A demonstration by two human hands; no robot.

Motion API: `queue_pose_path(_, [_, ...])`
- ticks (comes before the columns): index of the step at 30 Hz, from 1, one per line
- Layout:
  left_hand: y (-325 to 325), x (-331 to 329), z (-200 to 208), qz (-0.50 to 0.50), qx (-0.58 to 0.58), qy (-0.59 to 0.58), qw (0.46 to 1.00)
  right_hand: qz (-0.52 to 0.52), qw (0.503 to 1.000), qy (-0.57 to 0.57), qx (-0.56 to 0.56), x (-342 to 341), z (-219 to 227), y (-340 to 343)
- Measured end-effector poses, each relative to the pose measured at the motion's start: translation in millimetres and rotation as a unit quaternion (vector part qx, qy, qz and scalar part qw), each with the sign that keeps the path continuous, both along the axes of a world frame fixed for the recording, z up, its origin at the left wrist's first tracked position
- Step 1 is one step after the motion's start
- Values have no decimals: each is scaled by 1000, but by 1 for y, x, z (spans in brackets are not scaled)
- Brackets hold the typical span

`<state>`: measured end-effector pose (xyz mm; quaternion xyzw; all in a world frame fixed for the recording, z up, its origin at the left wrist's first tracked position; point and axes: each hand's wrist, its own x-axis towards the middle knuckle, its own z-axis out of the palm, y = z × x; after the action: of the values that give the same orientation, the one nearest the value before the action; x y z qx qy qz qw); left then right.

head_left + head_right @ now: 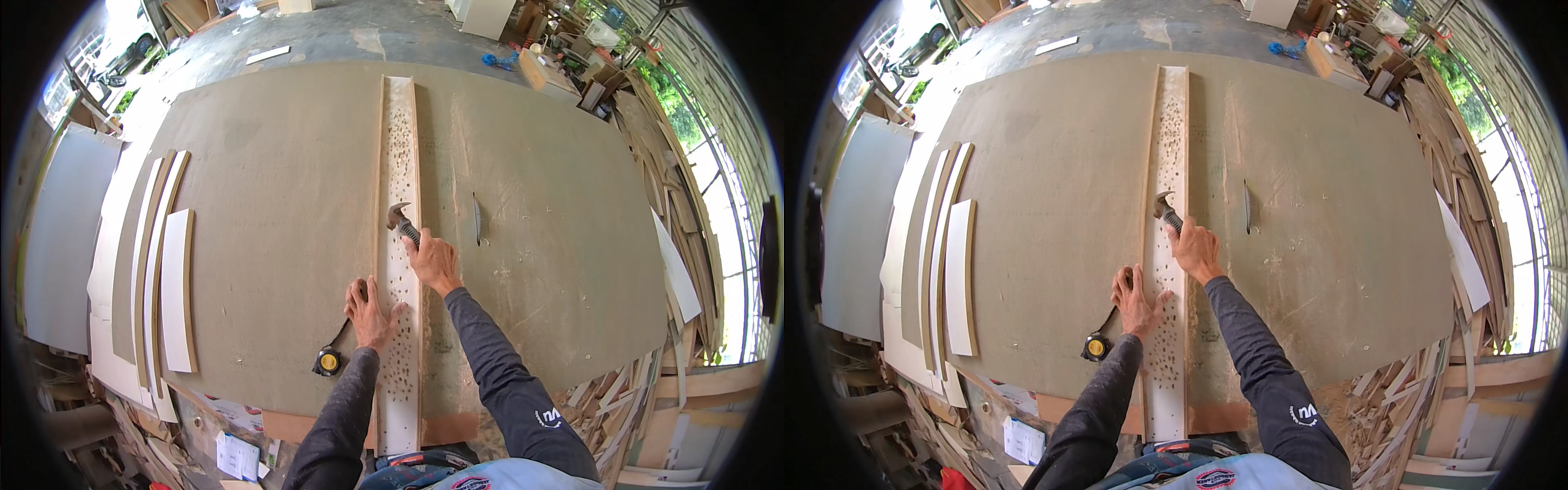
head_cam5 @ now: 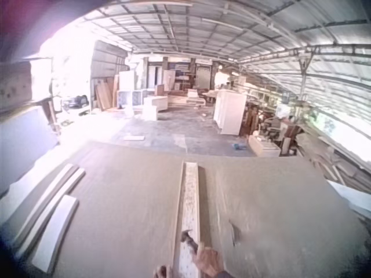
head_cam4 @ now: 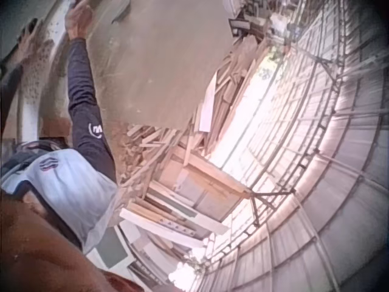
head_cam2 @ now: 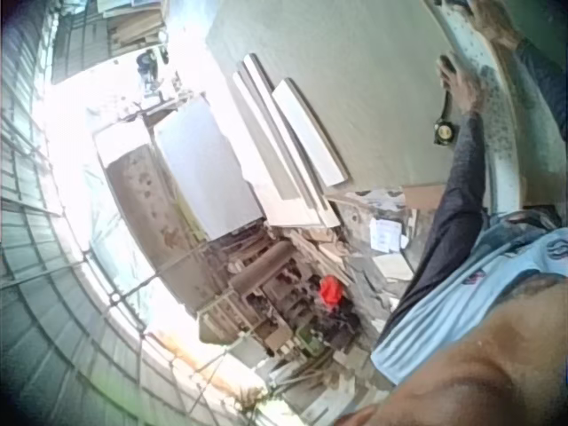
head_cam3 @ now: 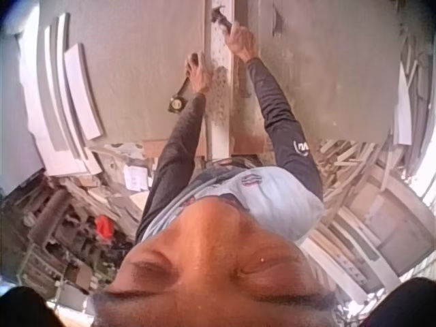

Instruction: The person measures and marks wooden boards on a workbench, then aligns a white laminate board against a wooden guide and cuts it using a hand saw.

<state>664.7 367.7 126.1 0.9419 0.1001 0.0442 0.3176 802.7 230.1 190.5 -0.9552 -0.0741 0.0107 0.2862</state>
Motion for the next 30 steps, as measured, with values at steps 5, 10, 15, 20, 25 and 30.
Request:
queue_pose_path(5, [0,0,4,-16,-16,18,1000,-115,992,-45,-4,48,-28,7])
queue_pose_path(10, [-1,0,1,-21,-8,15,1000,-136,988,-73,-23,138,-35,20])
queue_pose_path(15, [4,-1,6,-13,-10,17,1000,-147,983,-101,-45,193,-37,49])
queue_pose_path(20, [-1,2,8,-18,-29,7,999,-154,979,-122,-62,233,-34,52])
queue_pose_path(25, [0,1,6,-11,-28,15,999,-222,959,-173,24,210,-30,47])
queue_pose_path(30, [4,1,6,-8,-21,22,1000,-256,928,-270,26,173,-28,57])
